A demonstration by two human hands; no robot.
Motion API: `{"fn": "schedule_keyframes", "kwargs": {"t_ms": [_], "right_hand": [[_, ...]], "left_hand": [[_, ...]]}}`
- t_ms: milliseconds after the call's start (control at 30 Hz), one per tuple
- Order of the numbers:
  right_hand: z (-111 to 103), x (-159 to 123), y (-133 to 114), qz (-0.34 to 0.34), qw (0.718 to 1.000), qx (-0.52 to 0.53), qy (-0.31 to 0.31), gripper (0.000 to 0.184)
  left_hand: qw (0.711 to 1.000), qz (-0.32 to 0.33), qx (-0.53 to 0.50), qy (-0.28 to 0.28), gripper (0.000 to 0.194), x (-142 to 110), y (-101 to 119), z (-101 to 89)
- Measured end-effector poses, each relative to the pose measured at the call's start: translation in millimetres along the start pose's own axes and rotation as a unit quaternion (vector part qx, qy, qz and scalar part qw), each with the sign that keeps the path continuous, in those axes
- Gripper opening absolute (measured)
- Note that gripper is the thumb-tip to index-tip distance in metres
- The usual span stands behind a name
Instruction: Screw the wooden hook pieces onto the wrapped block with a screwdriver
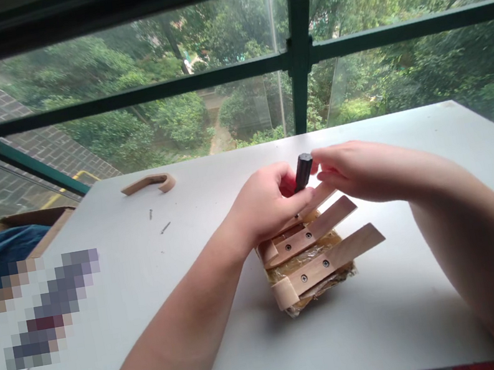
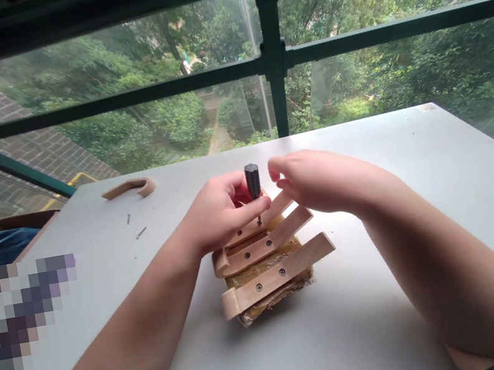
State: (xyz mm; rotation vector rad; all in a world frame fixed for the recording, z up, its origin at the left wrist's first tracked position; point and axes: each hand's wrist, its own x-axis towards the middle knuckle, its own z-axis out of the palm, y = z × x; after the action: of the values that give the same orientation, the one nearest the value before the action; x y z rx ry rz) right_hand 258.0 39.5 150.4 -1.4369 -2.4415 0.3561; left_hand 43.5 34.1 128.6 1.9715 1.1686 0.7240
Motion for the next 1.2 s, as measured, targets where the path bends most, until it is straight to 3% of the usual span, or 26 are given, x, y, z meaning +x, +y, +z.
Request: {"fn": "schedule_keyframes", "kwargs": {"t_ms": [100, 200, 367, 533, 867, 1200], "right_hand": [[-10, -4, -14, -0.060, 0.985, 0.017, 0.158, 0.023], [-17, -9, -29, -0.122, 0.962, 0.097, 0.226, 0.033], [-11, -7, -32, -0.206, 0.955, 0.088, 0.194, 0.028], [-11, -7, -25, -0.165, 0.961, 0.100, 0.196, 0.030], [-21, -7, -23, -0.174, 0.961, 0.100, 0.192, 0.018], [-25, -11, -14, -0.077, 0.981, 0.060, 0.165, 0.010]], "left_hand": [[1.000, -0.009, 0.000, -0.002, 0.025, 1, 2, -1.0], [1.000, -0.022, -0.016, -0.010, 0.024, 0, 6, -2.0], [0.998, -0.025, -0.042, -0.027, 0.023, 0, 6, -1.9], [0.999, -0.023, -0.027, -0.030, 0.023, 1, 2, -2.1], [0.999, -0.008, -0.030, -0.035, 0.023, 0, 5, -1.9], [0.995, 0.000, -0.030, -0.098, 0.029, 1, 4, -3.4]]}}
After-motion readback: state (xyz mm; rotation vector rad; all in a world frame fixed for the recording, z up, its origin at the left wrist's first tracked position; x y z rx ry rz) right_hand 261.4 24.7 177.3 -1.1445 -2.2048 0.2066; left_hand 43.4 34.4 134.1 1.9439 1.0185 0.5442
